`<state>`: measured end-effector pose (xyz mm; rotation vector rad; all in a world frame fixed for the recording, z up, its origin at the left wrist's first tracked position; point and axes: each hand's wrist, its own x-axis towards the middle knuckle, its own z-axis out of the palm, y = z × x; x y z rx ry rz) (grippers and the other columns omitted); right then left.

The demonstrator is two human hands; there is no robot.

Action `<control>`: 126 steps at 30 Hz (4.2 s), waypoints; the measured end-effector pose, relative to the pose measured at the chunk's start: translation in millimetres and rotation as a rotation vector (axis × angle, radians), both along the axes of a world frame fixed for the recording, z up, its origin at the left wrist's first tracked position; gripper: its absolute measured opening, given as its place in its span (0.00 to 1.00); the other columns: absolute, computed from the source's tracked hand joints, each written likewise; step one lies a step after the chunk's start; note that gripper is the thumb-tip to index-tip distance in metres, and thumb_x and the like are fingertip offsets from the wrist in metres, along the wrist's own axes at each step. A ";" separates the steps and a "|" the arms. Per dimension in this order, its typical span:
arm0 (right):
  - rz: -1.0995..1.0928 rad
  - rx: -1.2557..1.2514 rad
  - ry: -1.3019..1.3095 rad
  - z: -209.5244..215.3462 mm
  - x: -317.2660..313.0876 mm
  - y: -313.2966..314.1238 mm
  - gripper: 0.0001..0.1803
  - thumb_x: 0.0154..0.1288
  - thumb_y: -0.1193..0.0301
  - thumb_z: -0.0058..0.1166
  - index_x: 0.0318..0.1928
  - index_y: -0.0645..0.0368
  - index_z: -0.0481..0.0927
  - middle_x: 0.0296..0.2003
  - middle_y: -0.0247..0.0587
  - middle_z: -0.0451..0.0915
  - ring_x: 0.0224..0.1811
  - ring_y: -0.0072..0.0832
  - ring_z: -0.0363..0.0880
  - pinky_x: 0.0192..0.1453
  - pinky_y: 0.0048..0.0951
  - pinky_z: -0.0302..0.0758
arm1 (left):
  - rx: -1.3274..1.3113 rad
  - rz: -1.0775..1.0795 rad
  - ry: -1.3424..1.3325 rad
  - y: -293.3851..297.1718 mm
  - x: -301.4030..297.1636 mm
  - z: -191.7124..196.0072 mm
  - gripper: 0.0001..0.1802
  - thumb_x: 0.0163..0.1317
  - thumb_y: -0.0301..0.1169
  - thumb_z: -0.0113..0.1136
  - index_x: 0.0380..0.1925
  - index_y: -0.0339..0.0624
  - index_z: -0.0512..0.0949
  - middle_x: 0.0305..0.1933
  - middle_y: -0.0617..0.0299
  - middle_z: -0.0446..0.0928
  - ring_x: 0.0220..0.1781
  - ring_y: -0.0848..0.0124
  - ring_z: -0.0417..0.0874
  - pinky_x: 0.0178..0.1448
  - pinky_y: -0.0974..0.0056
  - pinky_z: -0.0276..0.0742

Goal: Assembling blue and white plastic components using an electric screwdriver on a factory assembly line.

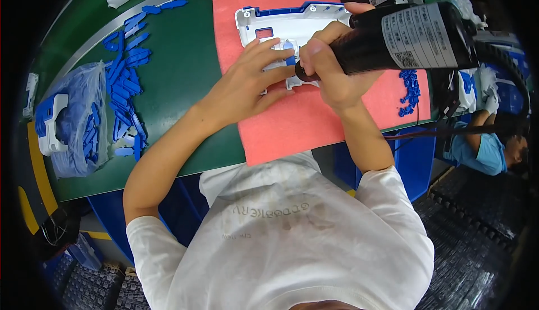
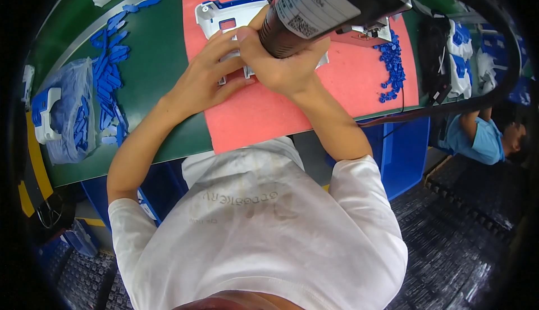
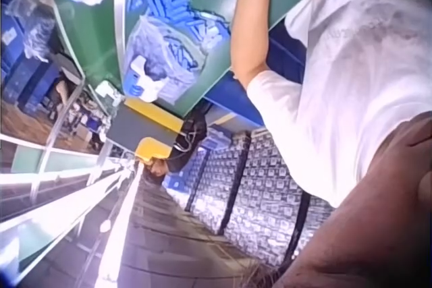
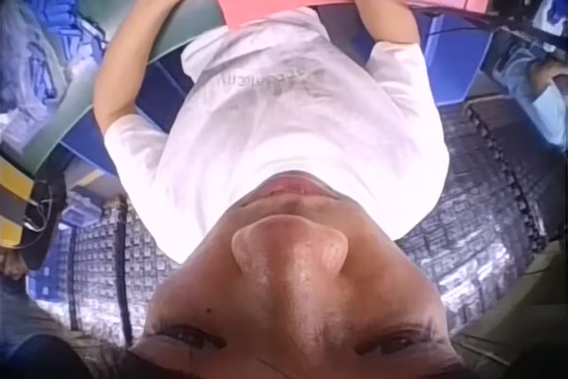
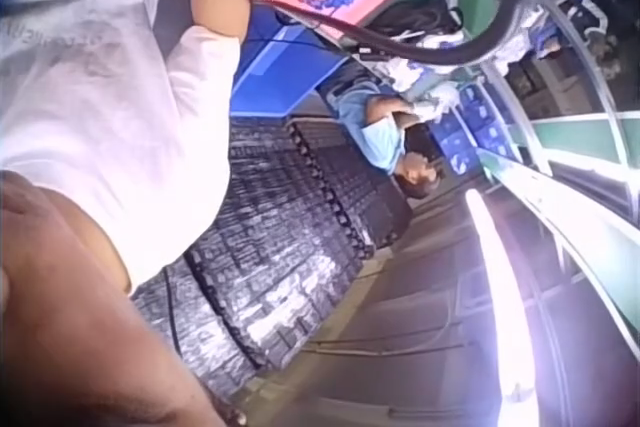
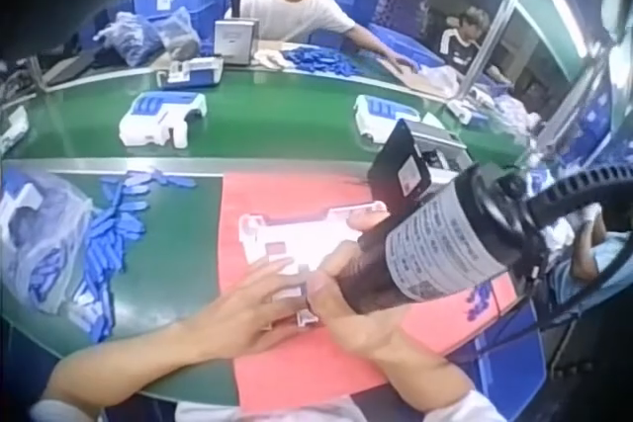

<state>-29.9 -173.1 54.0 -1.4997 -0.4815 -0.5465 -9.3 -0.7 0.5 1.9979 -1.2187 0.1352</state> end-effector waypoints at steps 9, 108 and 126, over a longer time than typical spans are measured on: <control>0.010 -0.257 -0.148 -13.6 -2.1 -9.4 0.30 0.57 0.90 0.48 0.57 0.58 0.53 0.20 0.37 0.69 0.18 0.21 0.70 0.23 0.24 0.71 | -0.015 0.014 -0.035 -0.2 2.2 -4.9 0.17 0.53 0.32 0.67 0.43 0.39 0.79 0.59 0.55 0.73 0.68 0.51 0.65 0.71 0.43 0.60; -0.737 -0.207 0.165 -53.0 -59.3 -123.3 0.24 0.58 0.83 0.60 0.55 0.68 0.70 0.43 0.44 0.79 0.46 0.31 0.80 0.50 0.29 0.77 | -0.733 0.557 0.483 -81.8 206.9 107.1 0.30 0.66 0.30 0.55 0.68 0.43 0.61 0.51 0.52 0.77 0.52 0.68 0.80 0.50 0.63 0.79; -0.793 -1.263 0.403 -52.0 -36.9 -237.2 0.12 0.66 0.71 0.50 0.44 0.67 0.79 0.40 0.56 0.77 0.42 0.53 0.76 0.46 0.44 0.73 | -0.786 0.035 1.769 45.9 -39.3 35.5 0.15 0.65 0.35 0.61 0.45 0.35 0.79 0.47 0.54 0.80 0.44 0.68 0.82 0.49 0.63 0.79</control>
